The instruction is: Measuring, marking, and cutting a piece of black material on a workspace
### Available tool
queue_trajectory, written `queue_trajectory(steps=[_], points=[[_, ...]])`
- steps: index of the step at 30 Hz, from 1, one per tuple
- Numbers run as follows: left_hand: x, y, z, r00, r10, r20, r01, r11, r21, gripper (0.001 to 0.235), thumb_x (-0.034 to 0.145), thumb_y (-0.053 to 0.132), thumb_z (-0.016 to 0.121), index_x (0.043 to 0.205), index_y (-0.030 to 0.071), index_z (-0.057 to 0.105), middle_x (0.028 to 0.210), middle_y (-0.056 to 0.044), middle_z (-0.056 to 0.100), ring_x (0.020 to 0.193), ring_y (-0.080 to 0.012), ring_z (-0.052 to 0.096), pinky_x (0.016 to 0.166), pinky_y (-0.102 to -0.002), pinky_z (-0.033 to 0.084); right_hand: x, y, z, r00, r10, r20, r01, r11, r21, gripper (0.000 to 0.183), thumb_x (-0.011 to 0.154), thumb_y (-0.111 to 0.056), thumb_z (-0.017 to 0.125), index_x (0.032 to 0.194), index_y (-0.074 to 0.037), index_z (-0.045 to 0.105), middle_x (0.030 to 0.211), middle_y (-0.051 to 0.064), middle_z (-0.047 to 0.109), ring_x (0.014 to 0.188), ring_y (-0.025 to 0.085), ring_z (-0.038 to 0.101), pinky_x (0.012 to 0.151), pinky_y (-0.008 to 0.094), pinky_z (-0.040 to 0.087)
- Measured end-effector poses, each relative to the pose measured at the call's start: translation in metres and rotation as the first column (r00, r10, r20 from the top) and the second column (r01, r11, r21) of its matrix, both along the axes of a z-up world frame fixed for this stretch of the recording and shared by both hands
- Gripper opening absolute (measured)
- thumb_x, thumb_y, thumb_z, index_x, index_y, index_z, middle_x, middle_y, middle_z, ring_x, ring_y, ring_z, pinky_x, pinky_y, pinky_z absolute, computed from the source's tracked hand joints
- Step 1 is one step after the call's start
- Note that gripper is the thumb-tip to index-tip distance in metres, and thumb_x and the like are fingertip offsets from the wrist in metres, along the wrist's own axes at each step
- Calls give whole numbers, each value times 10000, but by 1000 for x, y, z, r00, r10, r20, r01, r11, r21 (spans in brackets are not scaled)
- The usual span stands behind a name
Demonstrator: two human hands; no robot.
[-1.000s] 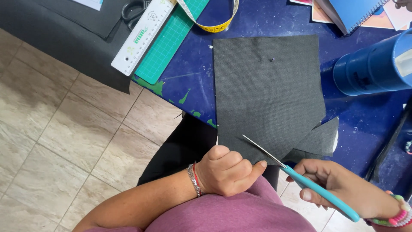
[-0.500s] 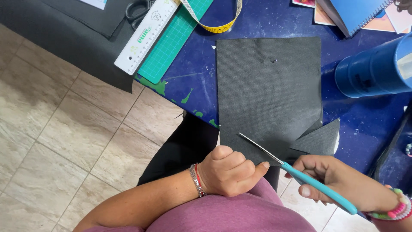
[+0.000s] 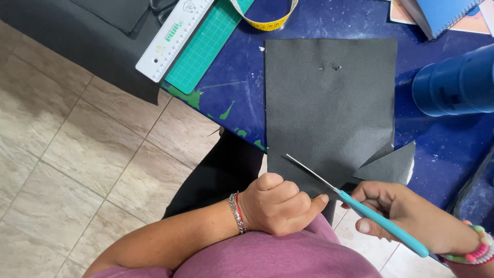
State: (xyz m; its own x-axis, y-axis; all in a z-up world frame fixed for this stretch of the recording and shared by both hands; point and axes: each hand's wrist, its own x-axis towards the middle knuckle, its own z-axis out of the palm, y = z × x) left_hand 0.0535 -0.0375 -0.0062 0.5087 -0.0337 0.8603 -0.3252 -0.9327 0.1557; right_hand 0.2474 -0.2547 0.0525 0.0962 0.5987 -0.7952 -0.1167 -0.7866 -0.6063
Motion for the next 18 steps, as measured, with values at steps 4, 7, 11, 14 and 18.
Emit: queue_trajectory(steps=[4, 7, 11, 14, 18], points=[[1, 0, 1, 1000, 2, 8, -2, 1000, -19, 156, 986, 96, 634, 1008, 162, 774, 769, 95, 441, 655, -97, 404, 677, -297, 273, 2, -5, -3, 998, -35, -57, 36, 999, 9, 214, 832, -100, 929, 956, 32, 814, 560, 22, 509, 487, 100, 397, 432, 290, 300], [0, 1, 3, 1000, 2, 2, -2, 1000, -15, 136, 1000, 124, 642, 1004, 168, 771, 773, 92, 441, 665, -99, 412, 683, -296, 285, 4, -4, -3, 1000, 5, -24, -6, 1000, -17, 225, 820, -116, 946, 950, 18, 819, 532, 24, 508, 452, 101, 398, 407, 291, 304], [-1, 2, 3, 1000, -1, -5, 1, 1000, -18, 116, 1004, 142, 667, 1004, 179, 776, 789, 97, 459, 672, -97, 426, 686, -295, 291, 5, 4, -2, 996, -40, -76, 42, 999, 24, 260, 793, -148, 916, 931, 48, 817, 679, 73, 660, 552, 141, 533, 453, 307, 402], [0, 2, 3, 1000, -11, -1, 11, 1000, -24, 95, 1002, 141, 689, 993, 183, 774, 795, 97, 474, 667, -94, 434, 682, -294, 289, 5, 6, -7, 994, -35, -105, 39, 998, 40, 286, 786, -150, 915, 964, 45, 805, 689, 80, 690, 575, 134, 559, 455, 299, 416], [0, 2, 2, 1000, -11, 9, 11, 999, -34, 112, 1004, 120, 664, 988, 174, 762, 785, 96, 472, 657, -95, 421, 672, -295, 280, 5, 10, -10, 984, -77, -161, 83, 996, 31, 352, 765, -162, 926, 1001, 61, 789, 648, 77, 647, 546, 115, 522, 428, 281, 380]])
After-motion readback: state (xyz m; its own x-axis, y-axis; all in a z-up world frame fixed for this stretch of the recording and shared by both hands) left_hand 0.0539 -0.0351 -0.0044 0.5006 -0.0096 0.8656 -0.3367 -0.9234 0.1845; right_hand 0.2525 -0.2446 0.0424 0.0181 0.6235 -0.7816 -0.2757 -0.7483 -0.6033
